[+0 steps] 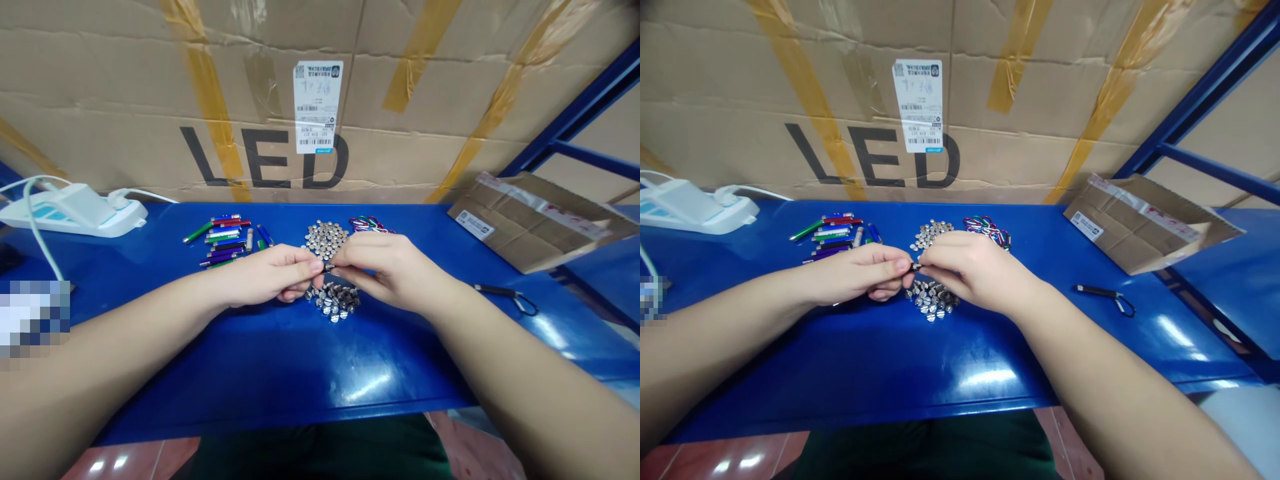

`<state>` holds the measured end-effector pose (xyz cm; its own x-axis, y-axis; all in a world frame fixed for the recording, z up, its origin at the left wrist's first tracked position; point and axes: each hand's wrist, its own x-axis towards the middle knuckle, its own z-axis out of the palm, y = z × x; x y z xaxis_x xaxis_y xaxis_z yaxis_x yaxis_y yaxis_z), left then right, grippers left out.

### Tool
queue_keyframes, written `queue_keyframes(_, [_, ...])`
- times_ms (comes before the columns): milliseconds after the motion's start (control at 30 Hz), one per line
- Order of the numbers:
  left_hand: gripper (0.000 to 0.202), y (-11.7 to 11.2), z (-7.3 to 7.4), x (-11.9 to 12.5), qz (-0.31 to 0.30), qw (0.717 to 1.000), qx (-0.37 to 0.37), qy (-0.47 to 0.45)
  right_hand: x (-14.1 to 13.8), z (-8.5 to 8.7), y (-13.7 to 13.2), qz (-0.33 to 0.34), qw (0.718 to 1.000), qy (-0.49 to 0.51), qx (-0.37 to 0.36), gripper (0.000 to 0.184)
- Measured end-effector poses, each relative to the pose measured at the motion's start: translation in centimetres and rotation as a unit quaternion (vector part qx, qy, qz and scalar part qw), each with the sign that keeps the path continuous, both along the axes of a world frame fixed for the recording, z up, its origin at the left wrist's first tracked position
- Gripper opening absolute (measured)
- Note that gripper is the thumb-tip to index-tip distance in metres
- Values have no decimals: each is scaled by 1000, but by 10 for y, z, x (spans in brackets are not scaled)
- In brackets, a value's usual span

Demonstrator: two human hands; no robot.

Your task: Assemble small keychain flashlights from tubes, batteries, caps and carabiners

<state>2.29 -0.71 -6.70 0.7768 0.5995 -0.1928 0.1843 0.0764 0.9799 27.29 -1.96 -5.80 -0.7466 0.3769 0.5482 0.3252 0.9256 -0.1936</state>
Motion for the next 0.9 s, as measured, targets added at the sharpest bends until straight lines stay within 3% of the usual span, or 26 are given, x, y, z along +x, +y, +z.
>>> queue_keyframes(100, [45, -2, 2, -1, -14, 989, -140, -34, 0, 1, -3, 3, 998, 3, 56, 18])
queue_keyframes(333, [47, -1, 8, -3, -42, 957, -286, -31, -2, -1, -4, 1, 995, 10, 97, 19])
queue_keyframes(400, [47, -2, 8, -3, -34, 959, -280, -34, -2, 0, -4, 3, 997, 21, 71, 18])
queue_keyframes(600, [37, -2, 7, -2, 34, 971, -230, -59, 7, 3, 0, -51, 989, 78, -113, 9])
queue_keyframes(767, [21, 1, 4, 1, 115, 974, -177, -81, 18, -1, 12, -136, 958, -39, -250, 10])
queue_keyframes(900, [21, 6, 0, 3, 193, 978, -73, -26, 17, -2, 15, -140, 952, -149, -226, 14])
